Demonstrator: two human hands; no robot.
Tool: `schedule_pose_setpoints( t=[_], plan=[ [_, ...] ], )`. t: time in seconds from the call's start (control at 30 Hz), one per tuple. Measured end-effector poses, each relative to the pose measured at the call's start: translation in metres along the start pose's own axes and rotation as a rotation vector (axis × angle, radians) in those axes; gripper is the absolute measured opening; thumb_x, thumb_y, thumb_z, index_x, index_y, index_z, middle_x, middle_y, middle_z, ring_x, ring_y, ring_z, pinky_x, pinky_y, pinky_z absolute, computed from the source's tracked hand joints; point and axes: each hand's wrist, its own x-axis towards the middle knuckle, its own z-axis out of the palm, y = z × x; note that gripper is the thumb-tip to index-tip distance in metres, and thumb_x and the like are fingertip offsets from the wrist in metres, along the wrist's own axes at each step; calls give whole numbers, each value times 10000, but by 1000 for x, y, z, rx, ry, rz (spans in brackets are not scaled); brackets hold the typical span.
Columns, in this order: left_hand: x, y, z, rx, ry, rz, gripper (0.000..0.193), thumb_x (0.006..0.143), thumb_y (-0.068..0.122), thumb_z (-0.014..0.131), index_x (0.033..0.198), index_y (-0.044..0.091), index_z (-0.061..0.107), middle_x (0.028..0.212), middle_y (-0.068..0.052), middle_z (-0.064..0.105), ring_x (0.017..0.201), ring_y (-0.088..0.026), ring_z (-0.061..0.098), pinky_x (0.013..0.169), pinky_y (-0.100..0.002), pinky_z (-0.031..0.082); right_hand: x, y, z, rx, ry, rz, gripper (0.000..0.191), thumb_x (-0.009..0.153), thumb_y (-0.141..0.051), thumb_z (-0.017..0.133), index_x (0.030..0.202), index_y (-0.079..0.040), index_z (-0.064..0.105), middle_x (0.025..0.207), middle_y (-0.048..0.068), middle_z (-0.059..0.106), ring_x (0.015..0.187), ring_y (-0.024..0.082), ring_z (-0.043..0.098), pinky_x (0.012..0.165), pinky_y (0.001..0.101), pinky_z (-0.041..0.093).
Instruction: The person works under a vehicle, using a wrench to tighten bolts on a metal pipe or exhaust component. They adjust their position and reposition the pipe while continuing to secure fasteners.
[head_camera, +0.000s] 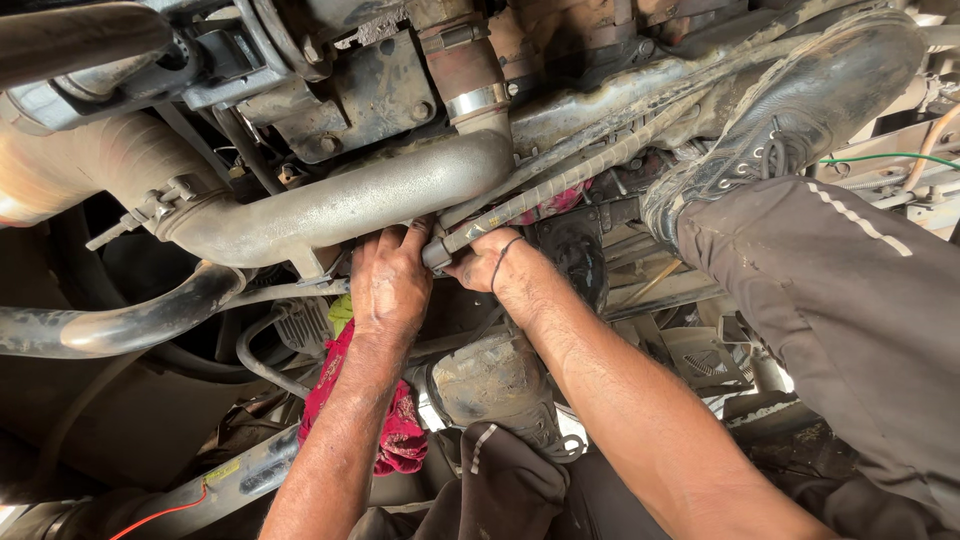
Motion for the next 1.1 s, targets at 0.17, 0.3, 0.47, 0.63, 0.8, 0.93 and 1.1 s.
schedule_pose_setpoints(
  t=[0.17,0.3,0.47,0.63,0.8,0.93,1.1],
  plan=[
    [-1,-1,2,20,59,23,633,784,8,694,1391,178,637,1195,-159,676,1075,-371,636,960,-500,491,2,-2,-3,13,-65,-1,203,1023,-203,507,1122,-73,628,1107,79,708,1040,251,675,953,478,565],
    [0,-1,0,-20,23,8,670,746,11,703,1394,170,640,1159,-173,677,1059,-392,626,948,-518,479,10,-1,-4,23,-100,34,133,1062,-164,560,1104,-61,632,1095,79,700,1047,250,672,966,442,578],
    [0,1,-3,-19,11,1,653,750,26,719,1384,158,635,1150,-176,675,1077,-394,621,948,-515,477,11,0,0,32,-118,38,152,1040,-186,524,1060,-89,640,1083,54,720,1039,225,673,938,405,566],
    [0,1,-1,-4,64,37,665,746,0,708,1388,160,645,1157,-165,682,1067,-385,634,950,-510,486,0,-2,3,-14,-117,49,184,1059,-197,476,1062,-86,623,1086,60,708,1040,236,667,943,405,562],
    [0,0,2,5,30,0,648,761,1,706,1386,166,650,1127,-164,680,1054,-378,642,947,-512,490,-5,-5,2,22,-172,21,271,1062,-201,423,1122,-41,633,1134,111,715,1086,247,670,986,436,561],
    [0,0,0,6,20,-3,608,774,14,710,1361,162,656,1155,-166,680,1051,-382,639,953,-513,487,4,-3,-3,136,-105,121,155,1097,-185,538,1109,-67,639,1110,76,697,1089,223,664,989,407,573],
    [1,1,-2,-6,27,0,647,757,12,711,1383,163,649,1161,-172,675,1056,-387,635,942,-512,481,11,-1,-3,96,-102,91,229,1062,-216,511,1097,-54,669,1145,94,734,1077,242,686,975,417,572]
  ],
)
